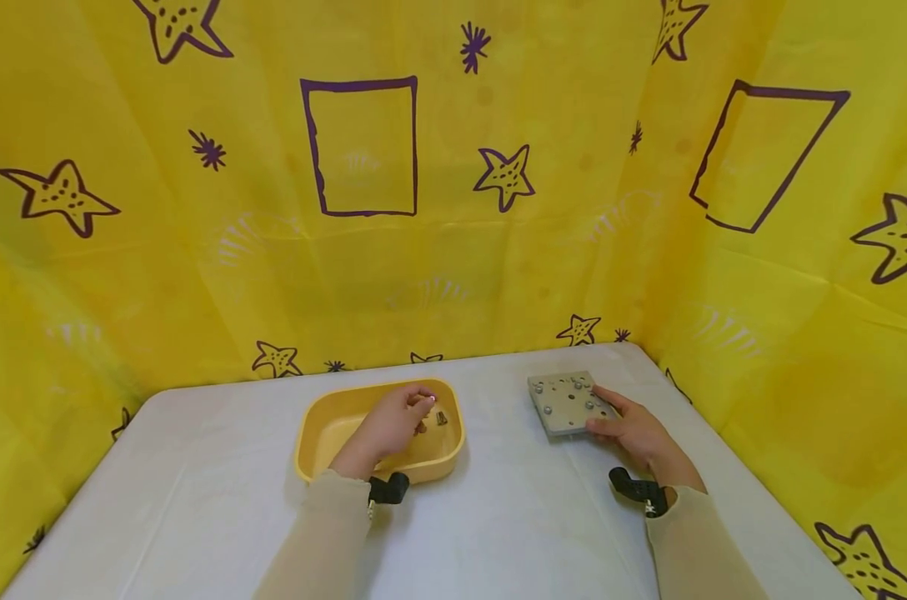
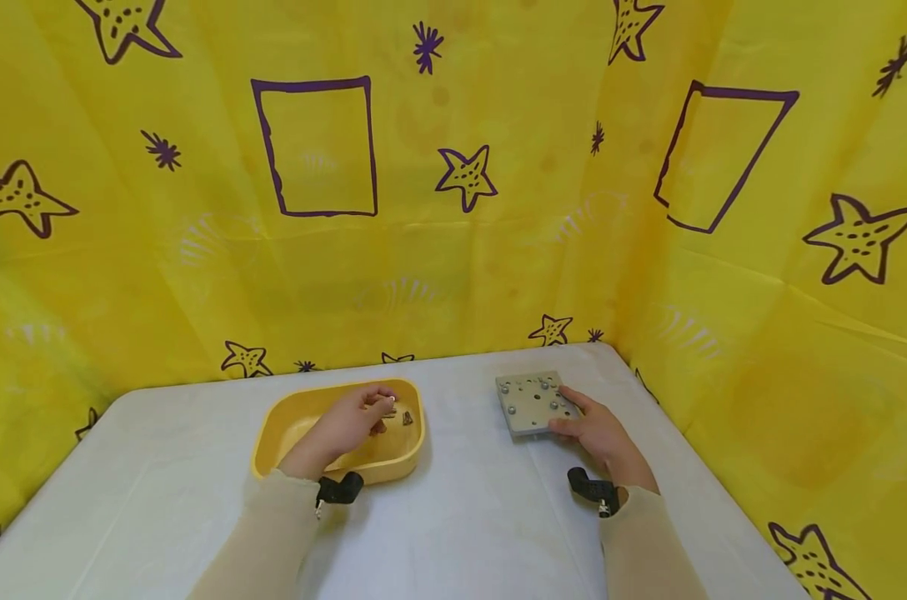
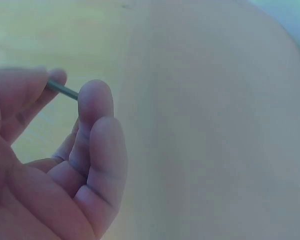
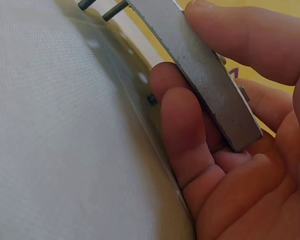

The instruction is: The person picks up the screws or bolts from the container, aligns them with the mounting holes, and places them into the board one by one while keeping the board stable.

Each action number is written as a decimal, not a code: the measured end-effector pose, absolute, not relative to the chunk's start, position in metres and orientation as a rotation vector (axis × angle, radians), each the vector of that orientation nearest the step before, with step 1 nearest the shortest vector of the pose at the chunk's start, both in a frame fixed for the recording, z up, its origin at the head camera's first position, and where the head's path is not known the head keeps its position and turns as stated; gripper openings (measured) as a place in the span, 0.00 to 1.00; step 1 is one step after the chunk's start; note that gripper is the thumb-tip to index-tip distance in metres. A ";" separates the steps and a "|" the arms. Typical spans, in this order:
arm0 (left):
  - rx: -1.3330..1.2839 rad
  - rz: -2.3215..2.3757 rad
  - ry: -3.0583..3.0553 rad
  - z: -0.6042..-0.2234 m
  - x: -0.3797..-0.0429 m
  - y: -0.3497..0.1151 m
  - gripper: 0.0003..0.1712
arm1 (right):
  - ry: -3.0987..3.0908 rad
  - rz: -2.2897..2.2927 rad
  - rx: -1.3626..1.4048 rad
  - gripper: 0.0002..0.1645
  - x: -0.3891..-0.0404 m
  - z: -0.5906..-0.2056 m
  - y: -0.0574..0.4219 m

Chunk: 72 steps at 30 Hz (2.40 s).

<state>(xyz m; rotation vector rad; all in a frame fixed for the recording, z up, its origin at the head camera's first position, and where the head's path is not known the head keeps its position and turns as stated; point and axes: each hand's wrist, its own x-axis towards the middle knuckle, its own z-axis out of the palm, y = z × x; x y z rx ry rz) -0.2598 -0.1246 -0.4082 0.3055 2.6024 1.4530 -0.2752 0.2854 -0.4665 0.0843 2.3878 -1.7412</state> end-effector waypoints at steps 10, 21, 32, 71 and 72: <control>0.334 1.978 2.375 -0.388 -0.259 -0.105 0.13 | 2.367 -1.759 0.061 0.53 -0.276 -0.466 0.282; 0.330 2.082 2.185 -0.397 -0.267 -0.046 0.08 | 2.410 -1.747 -0.009 0.51 -0.277 -0.468 0.271; 0.478 1.728 2.612 -0.429 -0.268 0.025 0.08 | 2.489 -1.614 0.032 0.50 -0.276 -0.464 0.262; 0.336 1.817 2.540 -0.395 -0.253 -0.040 0.44 | 2.482 -1.612 -0.006 0.51 -0.276 -0.466 0.262; 0.316 1.774 2.533 -0.393 -0.254 -0.052 0.45 | 2.482 -1.612 -0.013 0.51 -0.276 -0.466 0.262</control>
